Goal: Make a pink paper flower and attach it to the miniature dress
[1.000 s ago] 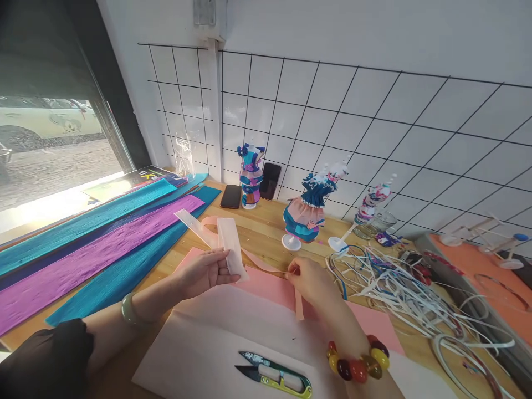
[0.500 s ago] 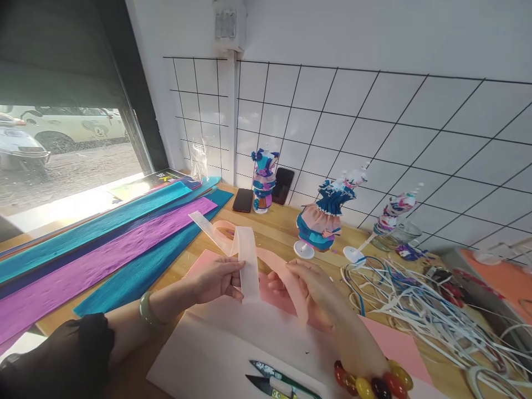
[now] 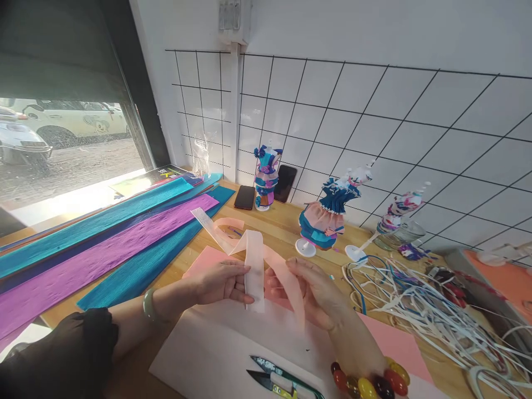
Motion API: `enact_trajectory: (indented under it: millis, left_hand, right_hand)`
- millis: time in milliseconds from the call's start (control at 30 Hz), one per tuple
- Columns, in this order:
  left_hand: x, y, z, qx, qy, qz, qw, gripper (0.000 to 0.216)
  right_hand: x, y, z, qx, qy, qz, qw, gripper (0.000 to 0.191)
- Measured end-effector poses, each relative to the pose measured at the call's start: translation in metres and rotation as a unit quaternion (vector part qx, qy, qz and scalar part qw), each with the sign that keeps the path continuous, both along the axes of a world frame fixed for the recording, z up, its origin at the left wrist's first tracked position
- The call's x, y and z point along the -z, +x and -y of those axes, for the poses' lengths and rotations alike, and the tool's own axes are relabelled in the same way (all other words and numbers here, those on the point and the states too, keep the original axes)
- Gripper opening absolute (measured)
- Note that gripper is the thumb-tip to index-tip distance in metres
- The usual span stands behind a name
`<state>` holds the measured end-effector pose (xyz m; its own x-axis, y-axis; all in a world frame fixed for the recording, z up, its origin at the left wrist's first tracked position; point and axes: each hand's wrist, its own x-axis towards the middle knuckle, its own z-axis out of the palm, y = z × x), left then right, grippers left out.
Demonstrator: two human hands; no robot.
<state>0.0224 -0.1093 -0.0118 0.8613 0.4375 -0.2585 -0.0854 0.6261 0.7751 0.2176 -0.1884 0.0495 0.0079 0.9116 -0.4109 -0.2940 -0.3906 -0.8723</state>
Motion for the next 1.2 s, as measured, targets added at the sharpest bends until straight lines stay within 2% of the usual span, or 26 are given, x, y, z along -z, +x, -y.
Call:
enact_trajectory:
  millis: [67,200,333,433,533,633,700,800,867,967,1200]
  left_hand:
    - [-0.003,0.000,0.000,-0.011,-0.012,0.007,1.000,0.031]
    - [-0.009,0.001,-0.002,-0.083,-0.054,0.009,0.995,0.026]
    - [-0.012,0.001,-0.003,-0.108,-0.063,0.017,0.992,0.029]
    - [-0.009,0.002,0.000,-0.079,-0.050,0.016,0.995,0.027]
    - [-0.003,0.005,0.005,-0.031,-0.048,-0.014,0.998,0.029]
    - [0.001,0.007,0.008,0.001,-0.053,-0.036,0.998,0.033]
    - [0.002,0.008,0.008,0.017,-0.054,-0.036,0.998,0.034]
    - [0.002,0.007,0.008,0.027,-0.043,-0.016,0.999,0.034]
    - [0.002,0.006,0.007,0.023,-0.037,-0.004,0.999,0.034]
    - [0.003,0.005,0.004,0.021,-0.032,-0.007,0.999,0.033]
    - [0.006,0.004,0.001,0.059,-0.031,-0.003,0.998,0.037]
  right_hand:
    - [0.003,-0.001,0.000,-0.021,0.012,0.025,0.999,0.015]
    - [0.017,0.004,-0.004,-0.039,0.014,0.111,0.993,0.022]
    - [0.025,0.011,-0.009,-0.022,-0.005,0.114,0.993,0.021]
    - [0.017,0.013,-0.009,0.048,0.024,0.072,0.996,0.022]
    - [-0.003,0.008,-0.002,0.116,0.121,0.024,0.986,0.020]
    - [-0.017,-0.001,0.007,0.135,0.190,0.042,0.972,0.029]
    - [-0.017,-0.006,0.008,0.120,0.179,0.083,0.973,0.042]
    - [-0.002,-0.013,0.003,0.041,0.107,0.136,0.984,0.062]
    - [0.008,-0.018,-0.001,-0.010,0.080,0.159,0.984,0.069]
    - [0.016,-0.024,-0.003,-0.027,0.086,0.191,0.977,0.069]
    - [0.019,-0.029,-0.003,-0.025,0.124,0.285,0.950,0.058]
